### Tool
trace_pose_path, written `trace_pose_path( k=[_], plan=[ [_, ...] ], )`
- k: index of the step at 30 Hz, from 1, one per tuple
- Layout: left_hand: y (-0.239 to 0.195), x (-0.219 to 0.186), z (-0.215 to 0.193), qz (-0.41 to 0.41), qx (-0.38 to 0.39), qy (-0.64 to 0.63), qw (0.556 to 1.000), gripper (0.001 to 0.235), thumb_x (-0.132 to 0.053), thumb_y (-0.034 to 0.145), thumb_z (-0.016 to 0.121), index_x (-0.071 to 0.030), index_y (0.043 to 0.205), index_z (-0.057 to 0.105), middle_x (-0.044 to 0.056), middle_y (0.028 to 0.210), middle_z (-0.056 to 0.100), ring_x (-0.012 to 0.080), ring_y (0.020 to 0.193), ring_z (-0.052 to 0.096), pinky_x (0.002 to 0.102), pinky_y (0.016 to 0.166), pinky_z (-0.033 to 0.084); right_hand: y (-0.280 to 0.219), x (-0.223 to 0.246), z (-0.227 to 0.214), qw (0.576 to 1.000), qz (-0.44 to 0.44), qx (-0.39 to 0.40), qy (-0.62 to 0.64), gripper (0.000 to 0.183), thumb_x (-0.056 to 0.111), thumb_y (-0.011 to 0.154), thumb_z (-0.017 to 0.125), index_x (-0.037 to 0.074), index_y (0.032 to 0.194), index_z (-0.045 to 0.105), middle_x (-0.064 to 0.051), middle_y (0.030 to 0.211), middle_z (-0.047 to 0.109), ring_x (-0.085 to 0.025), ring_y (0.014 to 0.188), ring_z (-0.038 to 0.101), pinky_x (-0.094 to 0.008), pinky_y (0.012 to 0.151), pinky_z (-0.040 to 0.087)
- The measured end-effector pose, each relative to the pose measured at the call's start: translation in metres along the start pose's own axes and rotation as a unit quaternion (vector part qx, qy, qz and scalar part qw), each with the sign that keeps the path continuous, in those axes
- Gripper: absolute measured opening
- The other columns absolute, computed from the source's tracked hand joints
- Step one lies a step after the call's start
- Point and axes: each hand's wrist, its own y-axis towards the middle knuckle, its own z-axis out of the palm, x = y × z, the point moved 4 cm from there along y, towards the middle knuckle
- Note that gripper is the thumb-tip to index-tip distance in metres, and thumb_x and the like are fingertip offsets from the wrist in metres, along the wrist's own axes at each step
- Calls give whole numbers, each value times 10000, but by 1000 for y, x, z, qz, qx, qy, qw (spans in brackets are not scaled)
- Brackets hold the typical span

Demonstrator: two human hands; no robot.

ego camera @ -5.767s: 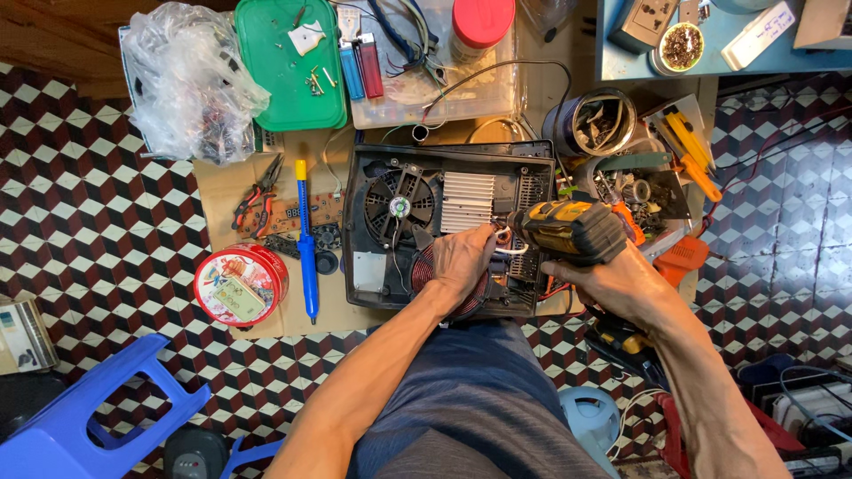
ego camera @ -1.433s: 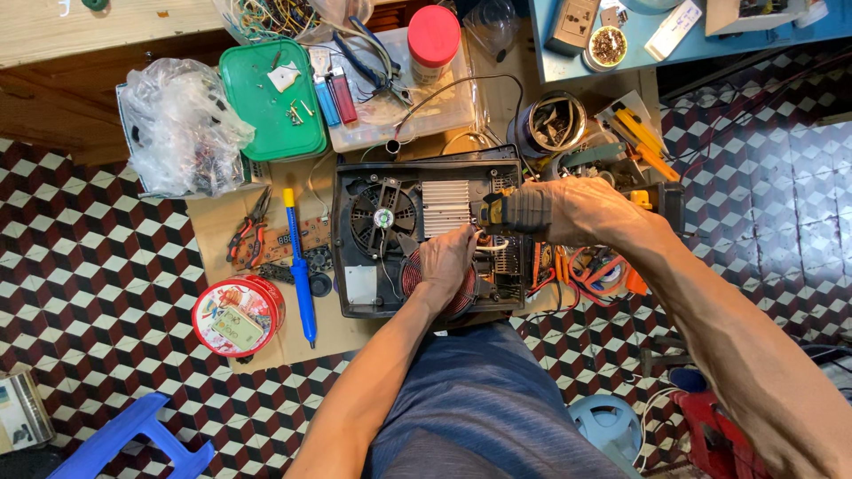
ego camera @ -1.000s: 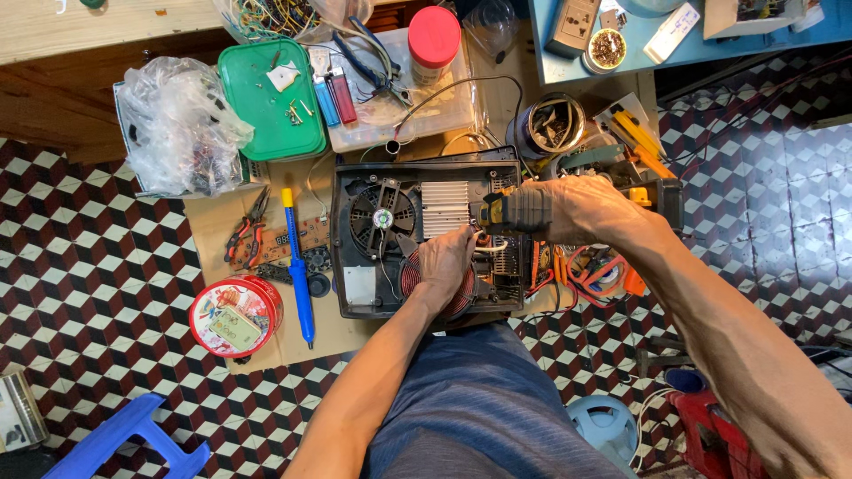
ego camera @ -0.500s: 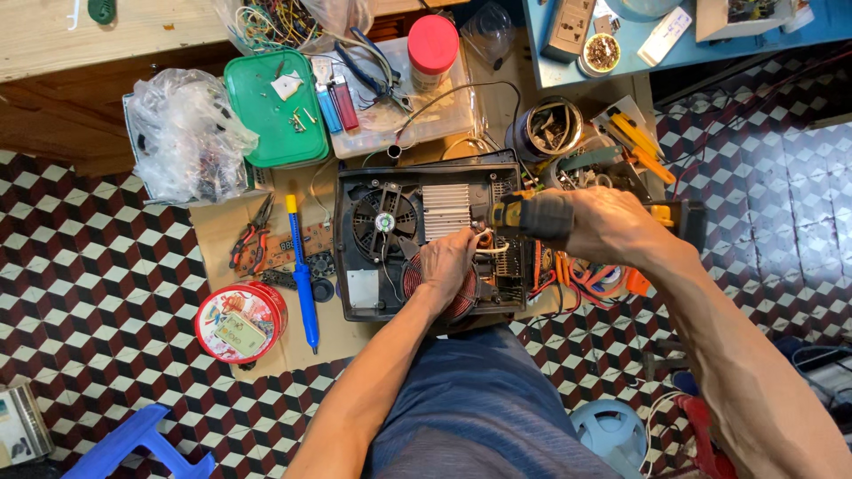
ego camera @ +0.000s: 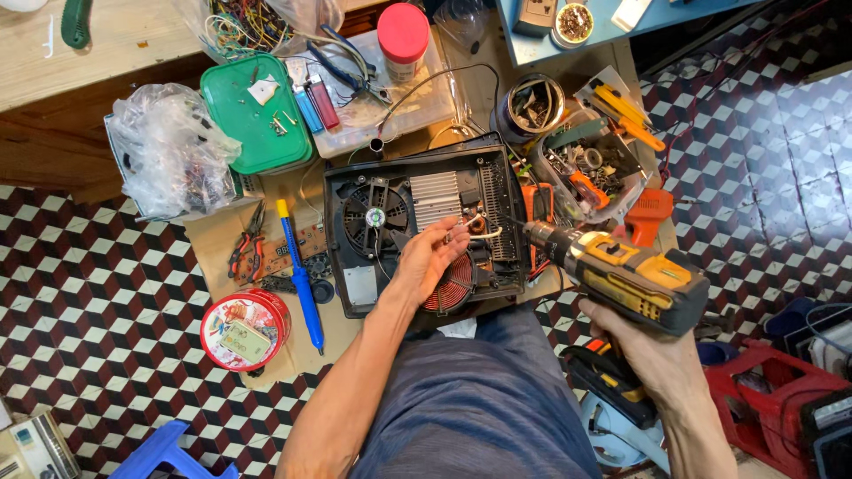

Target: The person disassembles an electronic device on a cluttered workbench, removes a circuit board, and uses a power drill to remove screws from the internal components. They then install a new fan and secure it with screws.

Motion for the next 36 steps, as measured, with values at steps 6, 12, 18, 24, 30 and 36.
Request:
trace_pose_path(
  k=[6, 12, 18, 24, 30, 36],
  plan=[
    [0, 4, 29, 4, 39, -48, 998, 394, -36, 995, 524, 85, 1369, 547, 181, 1226, 664, 256, 1116, 678, 366, 1013, 570, 17, 1, -12, 994, -59, 87, 26, 343, 50, 783, 795, -16, 1112, 727, -92, 923, 730, -152, 771, 653, -320, 681, 553],
    [7, 18, 47, 58, 26, -61, 996, 361, -62, 1023, 550, 71, 1359, 540, 176, 1202, 684, 236, 1066, 709, 336, 958, 596, 54, -1, -27, 972, -156, 167, -48, 431, 110, 779, 807, 24, 1191, 717, -90, 1075, 784, -155, 913, 719, -319, 808, 598],
    [0, 34, 58, 121, -9, -69, 990, 344, -133, 1061, 570, 64, 1342, 552, 159, 1191, 700, 213, 1024, 709, 326, 936, 596, 86, -14, -45, 961, -166, 216, -51, 436, 161, 773, 819, 43, 1185, 734, -120, 1015, 794, -191, 835, 731, -360, 785, 619],
    [-12, 43, 63, 137, -45, -131, 981, 359, -205, 1047, 589, 45, 1305, 591, 153, 1184, 702, 220, 1032, 708, 329, 939, 597, 99, -21, -56, 946, -184, 263, -38, 427, 216, 769, 792, 61, 1156, 698, -111, 964, 785, -193, 836, 776, -385, 787, 619],
    [-16, 44, 51, 145, -39, -164, 975, 353, -218, 1042, 573, 38, 1284, 586, 165, 1195, 687, 248, 1102, 692, 351, 990, 579, 101, -18, -51, 951, -178, 253, -23, 448, 173, 773, 794, 49, 1193, 698, -119, 1049, 786, -201, 906, 766, -387, 857, 598],
    [-9, 21, 7, 171, -93, -90, 977, 326, -29, 991, 547, 34, 1310, 575, 154, 1182, 681, 246, 1122, 688, 354, 1012, 575, 92, -18, -45, 962, -209, 167, -56, 460, 140, 807, 792, 36, 1243, 689, -95, 1144, 754, -179, 997, 722, -342, 892, 597]
  ],
)
